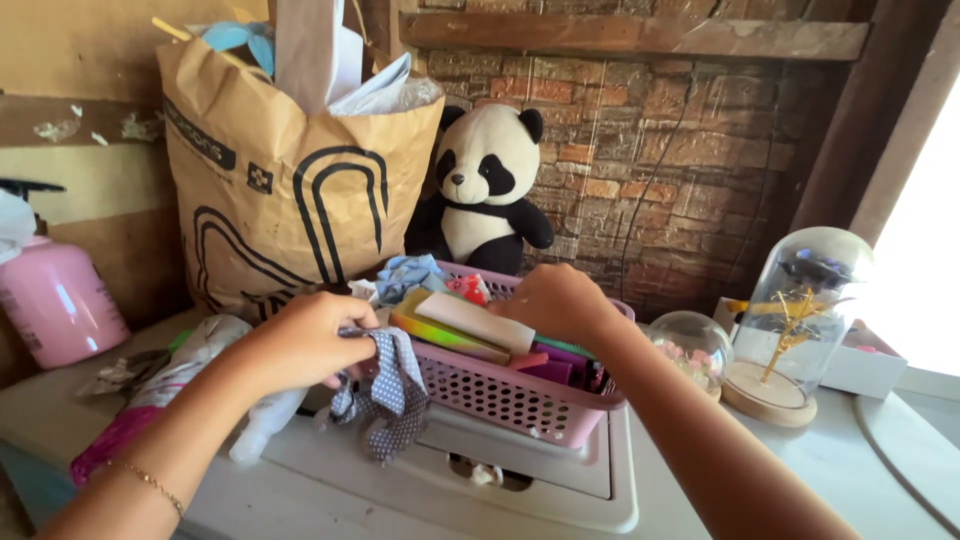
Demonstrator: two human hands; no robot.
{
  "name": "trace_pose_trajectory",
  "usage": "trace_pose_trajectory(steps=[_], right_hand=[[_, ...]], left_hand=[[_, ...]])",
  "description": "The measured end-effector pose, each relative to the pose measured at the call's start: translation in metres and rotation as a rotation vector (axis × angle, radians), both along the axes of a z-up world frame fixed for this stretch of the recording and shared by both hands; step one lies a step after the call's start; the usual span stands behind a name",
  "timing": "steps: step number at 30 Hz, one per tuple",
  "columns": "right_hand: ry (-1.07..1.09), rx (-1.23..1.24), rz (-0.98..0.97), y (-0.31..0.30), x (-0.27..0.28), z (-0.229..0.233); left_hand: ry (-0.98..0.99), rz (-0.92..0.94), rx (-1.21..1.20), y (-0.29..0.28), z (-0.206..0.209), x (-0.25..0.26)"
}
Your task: The recorder organizes personal items and hair accessories before folding a garment on a bed.
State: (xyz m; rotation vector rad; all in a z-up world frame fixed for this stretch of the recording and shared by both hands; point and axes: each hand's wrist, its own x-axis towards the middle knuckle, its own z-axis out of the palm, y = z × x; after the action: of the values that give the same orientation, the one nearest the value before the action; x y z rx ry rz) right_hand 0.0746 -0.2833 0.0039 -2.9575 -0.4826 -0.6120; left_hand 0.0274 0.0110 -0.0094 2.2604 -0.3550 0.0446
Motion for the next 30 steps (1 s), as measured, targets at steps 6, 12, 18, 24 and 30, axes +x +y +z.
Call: trace_pose_trajectory(steps=[6, 12, 18, 24, 30], right_hand=[[-0.066, 0.263, 0.189, -0.021, 0.021, -0.015], [-0.385, 0.514, 0.41, 0.037, -0.065, 0.013], [0.646, 0.245, 0.516, 0.128, -0.099, -0.008], [0.338, 0.131, 0.64, 0.18, -0.019, -0.094], [0.118, 0.141, 0.425, 0.184, 0.002, -0.119]], left_hand=[[-0.221, 0.056, 0.386, 0.028, -0.007, 0.014], [-0.251, 0.224, 0.467, 0.075, -0.052, 0.059], [-0.19, 0.357, 0.423, 0.078, -0.104, 0.091], [-0.288, 0.496, 0.198, 0.087, -0.124, 0.09], [-0.257, 0.424, -0.283, 0.08, -0.095, 0.05]])
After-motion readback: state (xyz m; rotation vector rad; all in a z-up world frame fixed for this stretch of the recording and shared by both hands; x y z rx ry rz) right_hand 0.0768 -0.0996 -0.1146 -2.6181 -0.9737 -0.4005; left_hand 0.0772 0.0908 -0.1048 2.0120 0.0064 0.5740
